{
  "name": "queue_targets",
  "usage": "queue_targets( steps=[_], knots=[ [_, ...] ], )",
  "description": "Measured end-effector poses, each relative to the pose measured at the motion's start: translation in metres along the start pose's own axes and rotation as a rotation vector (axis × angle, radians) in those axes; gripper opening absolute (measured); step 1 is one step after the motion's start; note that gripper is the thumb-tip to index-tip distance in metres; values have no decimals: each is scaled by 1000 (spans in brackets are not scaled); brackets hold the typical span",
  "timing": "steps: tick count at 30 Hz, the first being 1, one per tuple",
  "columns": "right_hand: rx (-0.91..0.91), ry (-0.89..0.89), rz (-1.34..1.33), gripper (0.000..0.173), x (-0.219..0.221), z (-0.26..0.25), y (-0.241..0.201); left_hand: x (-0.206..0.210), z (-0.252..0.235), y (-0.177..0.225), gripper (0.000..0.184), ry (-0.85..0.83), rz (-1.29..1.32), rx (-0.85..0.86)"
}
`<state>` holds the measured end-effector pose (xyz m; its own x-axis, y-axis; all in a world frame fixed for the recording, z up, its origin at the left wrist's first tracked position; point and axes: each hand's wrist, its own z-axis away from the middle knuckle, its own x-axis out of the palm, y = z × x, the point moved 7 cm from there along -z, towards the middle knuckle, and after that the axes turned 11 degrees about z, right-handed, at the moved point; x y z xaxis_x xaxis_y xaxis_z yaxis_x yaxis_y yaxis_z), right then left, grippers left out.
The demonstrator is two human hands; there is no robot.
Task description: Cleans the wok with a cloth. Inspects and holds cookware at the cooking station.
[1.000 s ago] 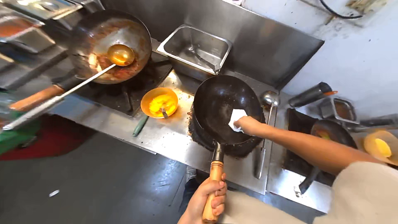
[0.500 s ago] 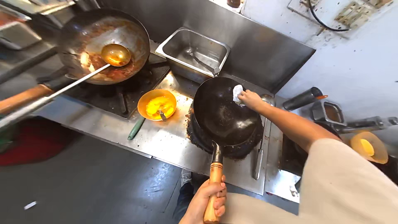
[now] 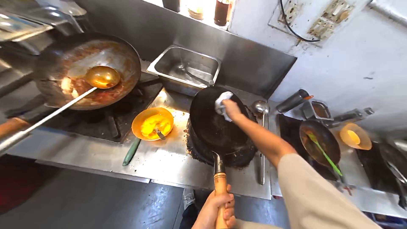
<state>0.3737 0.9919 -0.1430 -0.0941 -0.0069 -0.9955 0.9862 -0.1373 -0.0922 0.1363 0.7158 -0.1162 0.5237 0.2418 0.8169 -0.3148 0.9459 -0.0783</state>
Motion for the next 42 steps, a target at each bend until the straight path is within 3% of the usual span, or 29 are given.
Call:
queue_targets(
  steps=[3, 5, 7, 9, 11, 12, 14, 16, 18, 20, 22, 23, 24, 26, 29, 31, 34, 36, 38, 42],
  knots=[
    [-296, -39, -384, 20, 9, 48, -74, 4, -2, 4, 20, -16, -9, -7],
    [-472, -219, -379, 15, 12, 81, -69, 2, -3, 1, 19, -28, -3, -23],
    [-382, -324, -111, 18, 16, 77, -18, -3, -8, 0, 19, -61, 17, -51],
    [-119, -258, 68, 31, 14, 42, 33, -11, -15, 1, 19, -92, 20, -61],
    [-30, -149, 8, 34, 17, 33, 29, -16, -21, 0, 20, -94, -3, -27],
    [-90, -160, -80, 34, 22, 50, 10, -15, -20, -4, 21, -77, -29, 0],
    [-384, -282, -249, 23, 15, 97, -33, -10, -16, -9, 21, -24, -117, 75],
    [-591, -382, -323, 18, -26, 141, -30, -2, -15, -20, 22, 23, -226, 169],
    [-436, -224, -445, 17, -77, 176, 28, 5, -12, -35, 23, 120, -396, 289],
    [-34, 168, -765, 16, -115, 201, 109, 21, -17, -42, 30, 223, -648, 457],
    [318, 547, -1105, 18, -119, 224, 146, 41, -25, -48, 47, 309, -940, 629],
    [365, 583, -1228, 20, -118, 233, 137, 52, -31, -50, 55, 345, -1108, 697],
    [353, 508, -1308, 19, -121, 240, 121, 62, -37, -52, 59, 382, -1273, 750],
    [272, 369, -1433, 12, -124, 257, 114, 85, -38, -56, 54, 438, -1531, 857],
    [351, 629, -1695, 16, -100, 275, 183, 113, -42, -79, 44, 418, -1682, 944],
    [413, 657, -1623, 13, -103, 292, 184, 118, -55, -95, 43, 366, -1666, 885],
    [214, 429, -956, 18, -135, 307, 168, 107, -57, -112, 43, 244, -1446, 741],
    [222, 318, -520, 14, -119, 307, 176, 98, -47, -125, 43, 153, -1185, 638],
    [321, 381, -428, 18, -102, 324, 194, 87, -37, -126, 42, 99, -948, 539],
    [431, 467, -527, 28, -83, 337, 204, 52, -25, -115, 32, -26, -487, 363]
  ],
)
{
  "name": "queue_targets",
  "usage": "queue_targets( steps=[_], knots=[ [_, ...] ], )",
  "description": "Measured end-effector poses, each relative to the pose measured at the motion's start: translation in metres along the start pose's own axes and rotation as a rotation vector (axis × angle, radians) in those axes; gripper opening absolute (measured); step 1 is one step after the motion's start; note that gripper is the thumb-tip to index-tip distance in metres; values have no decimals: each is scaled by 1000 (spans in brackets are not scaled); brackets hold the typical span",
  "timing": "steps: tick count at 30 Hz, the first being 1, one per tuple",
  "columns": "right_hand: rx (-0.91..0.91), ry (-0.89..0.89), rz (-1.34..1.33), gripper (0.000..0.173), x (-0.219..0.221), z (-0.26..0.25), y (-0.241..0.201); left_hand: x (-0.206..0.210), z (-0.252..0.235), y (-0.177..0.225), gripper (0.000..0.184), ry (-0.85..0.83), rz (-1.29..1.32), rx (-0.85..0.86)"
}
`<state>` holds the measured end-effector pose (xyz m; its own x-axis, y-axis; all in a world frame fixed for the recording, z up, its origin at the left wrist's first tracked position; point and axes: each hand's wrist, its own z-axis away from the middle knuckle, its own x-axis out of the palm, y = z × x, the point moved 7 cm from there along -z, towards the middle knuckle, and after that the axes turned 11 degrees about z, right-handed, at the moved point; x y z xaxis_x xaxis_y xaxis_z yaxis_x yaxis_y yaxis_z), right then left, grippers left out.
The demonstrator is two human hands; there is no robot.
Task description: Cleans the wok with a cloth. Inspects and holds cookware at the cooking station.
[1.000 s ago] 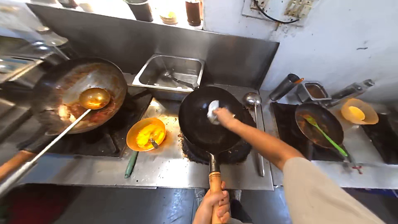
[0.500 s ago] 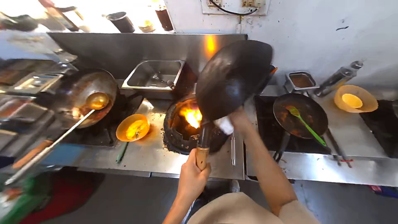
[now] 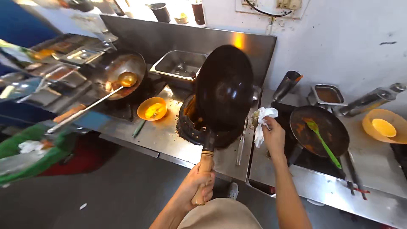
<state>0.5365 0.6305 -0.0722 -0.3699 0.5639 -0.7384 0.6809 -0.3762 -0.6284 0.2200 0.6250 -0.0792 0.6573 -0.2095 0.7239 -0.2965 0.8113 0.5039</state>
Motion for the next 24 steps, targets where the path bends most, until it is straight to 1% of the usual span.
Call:
queue_targets(
  steps=[1, 3, 5, 6, 7, 9, 11, 12, 13, 14, 15, 16, 18, 19, 20, 21, 22, 23, 24],
  knots=[
    [-31, 4, -7, 31, 2, -2, -10, -9, -1, 0, 29, -16, 117, -22],
    [-144, 17, 12, 37, 3, -12, -45, -26, -5, 3, 25, -59, 364, -73],
    [-253, -70, 74, 44, 12, -26, -89, -39, -10, 7, 24, -116, 584, -135],
    [-318, -129, 117, 47, 25, -36, -112, -45, -14, 11, 24, -141, 656, -154],
    [-374, -208, 165, 49, 47, -48, -133, -50, -18, 16, 24, -143, 697, -163],
    [-473, -472, 275, 48, 113, -62, -172, -64, -25, 25, 24, -97, 682, -169],
    [-641, -780, 339, 37, 191, -48, -213, -76, -29, 30, 25, -34, 601, -187],
    [-727, -899, 345, 32, 231, -35, -229, -79, -29, 32, 25, -33, 578, -201],
    [-789, -956, 355, 30, 268, -26, -238, -82, -29, 35, 26, -47, 569, -218],
    [-816, -937, 400, 32, 299, -27, -240, -84, -29, 36, 26, -60, 561, -234],
    [-799, -874, 463, 37, 319, -42, -233, -83, -29, 37, 25, -68, 559, -244],
    [-766, -779, 567, 41, 326, -69, -224, -82, -28, 38, 24, -71, 562, -243],
    [-623, -580, 757, 43, 314, -137, -202, -82, -22, 41, 25, -47, 573, -232],
    [-516, -475, 806, 44, 298, -168, -197, -84, -21, 46, 26, -30, 572, -226],
    [-407, -391, 816, 44, 280, -188, -197, -86, -19, 50, 27, -17, 566, -224],
    [-328, -336, 787, 42, 264, -190, -199, -88, -16, 53, 29, -11, 558, -230],
    [-313, -317, 724, 39, 255, -176, -206, -90, -15, 56, 32, -10, 544, -238],
    [-372, -355, 633, 40, 259, -149, -217, -90, -15, 59, 34, -6, 522, -245],
    [-469, -433, 529, 37, 275, -115, -226, -90, -15, 61, 35, 10, 500, -248]
  ],
)
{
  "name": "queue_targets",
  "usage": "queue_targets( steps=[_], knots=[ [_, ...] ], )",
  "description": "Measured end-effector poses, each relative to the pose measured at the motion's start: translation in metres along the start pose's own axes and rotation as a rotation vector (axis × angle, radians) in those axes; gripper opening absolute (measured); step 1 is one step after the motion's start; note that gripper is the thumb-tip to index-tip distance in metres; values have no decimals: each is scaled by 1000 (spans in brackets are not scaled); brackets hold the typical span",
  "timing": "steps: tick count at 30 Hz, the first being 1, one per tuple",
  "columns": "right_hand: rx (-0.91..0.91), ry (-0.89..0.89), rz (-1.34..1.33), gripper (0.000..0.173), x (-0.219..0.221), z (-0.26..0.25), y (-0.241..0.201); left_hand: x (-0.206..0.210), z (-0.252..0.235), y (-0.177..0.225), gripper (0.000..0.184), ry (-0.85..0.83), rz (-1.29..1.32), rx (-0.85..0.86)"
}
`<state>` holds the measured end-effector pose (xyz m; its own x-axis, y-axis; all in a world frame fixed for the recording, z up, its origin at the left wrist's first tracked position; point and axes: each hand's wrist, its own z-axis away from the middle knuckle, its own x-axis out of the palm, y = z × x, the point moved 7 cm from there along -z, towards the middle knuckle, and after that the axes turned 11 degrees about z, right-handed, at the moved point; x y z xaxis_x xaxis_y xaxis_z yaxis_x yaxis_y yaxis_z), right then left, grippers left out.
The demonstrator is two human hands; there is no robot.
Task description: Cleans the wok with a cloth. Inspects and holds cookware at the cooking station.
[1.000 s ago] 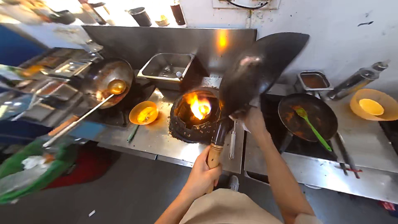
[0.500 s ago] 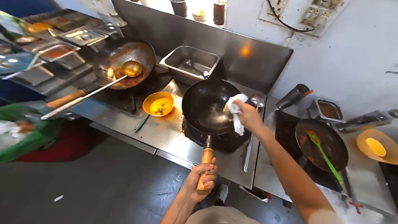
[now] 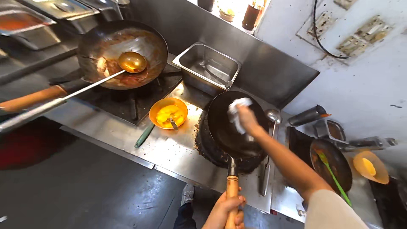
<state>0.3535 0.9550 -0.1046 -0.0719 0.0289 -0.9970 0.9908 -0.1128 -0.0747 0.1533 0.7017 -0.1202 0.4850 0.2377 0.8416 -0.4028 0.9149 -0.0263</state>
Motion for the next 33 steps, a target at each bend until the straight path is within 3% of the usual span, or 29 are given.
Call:
queue_targets(
  steps=[2, 3, 6, 8, 9, 11, 13, 15, 17, 19, 21, 22, 23, 25, 28, 30, 33],
  knots=[
    [-222, -97, -19, 33, 45, 13, -34, 4, 2, 0, 34, 41, -30, 21],
    [-226, -147, 56, 37, 55, 6, -23, 4, 4, 0, 33, 56, -44, 31],
    [85, -127, 234, 44, 11, -35, 64, 5, 8, 2, 33, 76, -47, 47],
    [181, -64, 203, 37, -26, -31, 72, 4, 8, 2, 35, 80, -49, 59],
    [107, -56, 139, 34, -30, -9, 50, 5, 8, 1, 34, 81, -59, 66],
    [-202, -109, 9, 28, 4, 42, -9, 7, 6, 1, 37, 90, -87, 107],
    [-379, -241, 36, 30, 46, 56, -17, 6, 6, -3, 38, 117, -124, 183],
    [-314, -250, 175, 35, 49, 21, 41, 4, 10, -6, 31, 178, -160, 268],
    [-141, -120, 244, 38, -6, -21, 100, 3, 14, -6, 30, 179, -126, 346],
    [68, 36, 170, 43, -75, -26, 163, -6, 20, -21, 45, 137, 19, 379],
    [237, 186, 25, 42, -119, 5, 230, -28, 20, -44, 61, 138, 107, 428],
    [298, 230, -44, 40, -127, 28, 256, -40, 13, -55, 57, 165, 7, 470],
    [349, 249, -114, 39, -125, 57, 276, -48, -1, -64, 50, 258, -266, 504],
    [413, 277, -227, 38, -102, 111, 297, -43, -54, -77, 41, 411, -1011, 492],
    [454, 264, -377, 35, -49, 176, 290, -13, -154, -92, 80, 524, -1800, 353],
    [418, 233, -415, 33, -21, 201, 274, -3, -197, -95, 72, 594, -1959, 260],
    [355, 250, -415, 30, 2, 215, 270, 6, -217, -94, 58, 670, -1832, 237]
  ],
)
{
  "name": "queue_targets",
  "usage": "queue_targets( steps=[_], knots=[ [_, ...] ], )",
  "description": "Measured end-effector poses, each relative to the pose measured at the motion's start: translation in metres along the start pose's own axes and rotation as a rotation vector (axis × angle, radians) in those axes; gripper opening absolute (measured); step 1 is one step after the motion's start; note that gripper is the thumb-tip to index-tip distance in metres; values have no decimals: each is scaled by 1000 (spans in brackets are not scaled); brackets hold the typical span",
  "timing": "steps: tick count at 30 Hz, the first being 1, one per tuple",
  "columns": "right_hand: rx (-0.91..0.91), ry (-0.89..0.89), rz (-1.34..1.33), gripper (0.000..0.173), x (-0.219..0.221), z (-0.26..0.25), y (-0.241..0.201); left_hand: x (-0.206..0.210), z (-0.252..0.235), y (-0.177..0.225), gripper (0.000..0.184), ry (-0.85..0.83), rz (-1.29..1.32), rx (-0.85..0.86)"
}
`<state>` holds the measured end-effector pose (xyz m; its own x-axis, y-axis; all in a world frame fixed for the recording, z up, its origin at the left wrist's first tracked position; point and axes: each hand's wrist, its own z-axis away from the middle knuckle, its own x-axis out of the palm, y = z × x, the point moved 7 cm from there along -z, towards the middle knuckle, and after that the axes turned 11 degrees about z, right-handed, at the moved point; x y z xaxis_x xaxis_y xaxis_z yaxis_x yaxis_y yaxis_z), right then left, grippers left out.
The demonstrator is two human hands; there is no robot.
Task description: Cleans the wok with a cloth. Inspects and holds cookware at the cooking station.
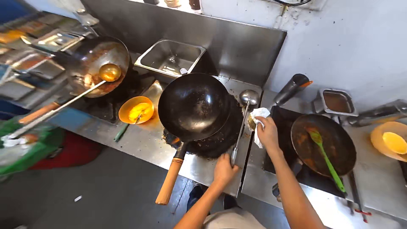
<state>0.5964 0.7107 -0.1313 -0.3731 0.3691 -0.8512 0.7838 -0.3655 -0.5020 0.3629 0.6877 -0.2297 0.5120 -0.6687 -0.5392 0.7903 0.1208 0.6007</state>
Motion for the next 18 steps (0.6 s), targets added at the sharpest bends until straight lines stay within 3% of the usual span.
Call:
queue_targets(
  steps=[4, 7, 9, 12, 15, 18],
  knots=[
    [-25, 138, -33, 30, -12, -7, 12, 0, 8, 2, 54, -55, 387, -98],
    [-89, 113, -45, 32, -4, -23, -3, 15, 33, 20, 35, -282, 910, -181],
    [-178, 4, 10, 30, 25, -37, -18, 12, 44, 31, 32, -217, 769, -97],
    [-189, -114, 206, 43, 60, -68, -13, 7, 63, 27, 40, -80, 418, 18],
    [-200, -163, 218, 42, 59, -104, 3, 12, 89, 17, 37, -46, 348, 27],
    [-244, -329, 78, 40, 55, -133, 8, 9, 104, 5, 37, -10, 234, 18]
  ],
)
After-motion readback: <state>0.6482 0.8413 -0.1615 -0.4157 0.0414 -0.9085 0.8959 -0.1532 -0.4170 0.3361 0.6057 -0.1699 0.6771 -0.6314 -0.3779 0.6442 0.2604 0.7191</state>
